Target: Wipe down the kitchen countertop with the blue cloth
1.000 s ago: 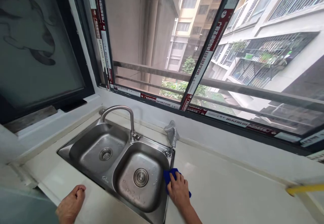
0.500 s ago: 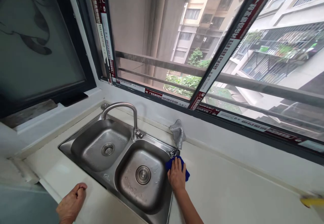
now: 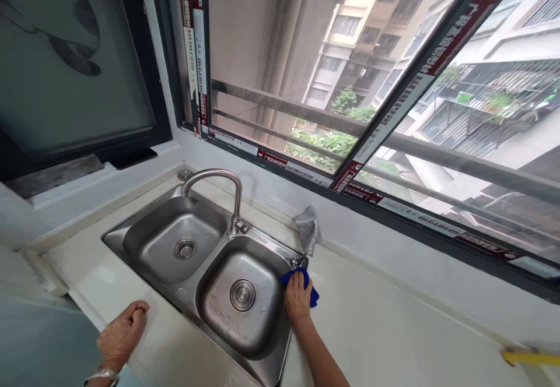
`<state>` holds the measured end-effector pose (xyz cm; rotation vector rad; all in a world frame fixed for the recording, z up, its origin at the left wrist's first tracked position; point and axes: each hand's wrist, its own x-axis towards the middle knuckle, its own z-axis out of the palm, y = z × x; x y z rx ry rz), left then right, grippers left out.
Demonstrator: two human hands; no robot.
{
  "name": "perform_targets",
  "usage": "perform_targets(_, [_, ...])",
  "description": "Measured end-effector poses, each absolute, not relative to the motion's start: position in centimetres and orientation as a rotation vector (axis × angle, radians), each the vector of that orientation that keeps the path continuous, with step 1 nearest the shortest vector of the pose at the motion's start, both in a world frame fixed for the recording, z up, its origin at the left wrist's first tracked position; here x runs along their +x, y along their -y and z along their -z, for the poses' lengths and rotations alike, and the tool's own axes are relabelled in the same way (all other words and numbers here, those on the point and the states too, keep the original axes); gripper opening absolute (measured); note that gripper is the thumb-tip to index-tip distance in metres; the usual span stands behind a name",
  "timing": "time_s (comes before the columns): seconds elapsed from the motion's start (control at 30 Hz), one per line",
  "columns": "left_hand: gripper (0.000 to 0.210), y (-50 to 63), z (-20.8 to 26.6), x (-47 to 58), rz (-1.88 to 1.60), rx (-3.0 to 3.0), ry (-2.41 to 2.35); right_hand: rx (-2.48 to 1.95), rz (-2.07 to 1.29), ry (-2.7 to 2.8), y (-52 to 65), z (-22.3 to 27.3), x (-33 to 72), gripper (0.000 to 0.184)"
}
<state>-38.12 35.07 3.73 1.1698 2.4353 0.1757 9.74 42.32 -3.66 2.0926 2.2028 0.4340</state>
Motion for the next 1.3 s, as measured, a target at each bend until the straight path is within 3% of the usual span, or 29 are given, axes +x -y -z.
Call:
perform_targets(0.43, [0.043,-35.1,-3.9,-38.3,-0.189,1.151,-2.411,1.93,-0.064,-2.56,-42.3,3.9,8.9,0.034])
perform_targets(0.7, [0.041,-35.0,-3.9,-38.2,-0.191,1.142,-2.399,2.192,0.113,-2.83,-43.3,3.4,6.2,0.047])
perform_targets(1.0, [0.042,-35.1,-4.0,-38.4,-0.156,1.137,-2.406,2.697,-0.179,-2.654,-54.5,1.9,4.3,0.051])
perform_targets(1.3, [0.042,-35.5,-3.3,-38.9,-0.128,1.103,-2.416,2.595,-0.312,-2.481,-53.1,6.4,0.1,0.053])
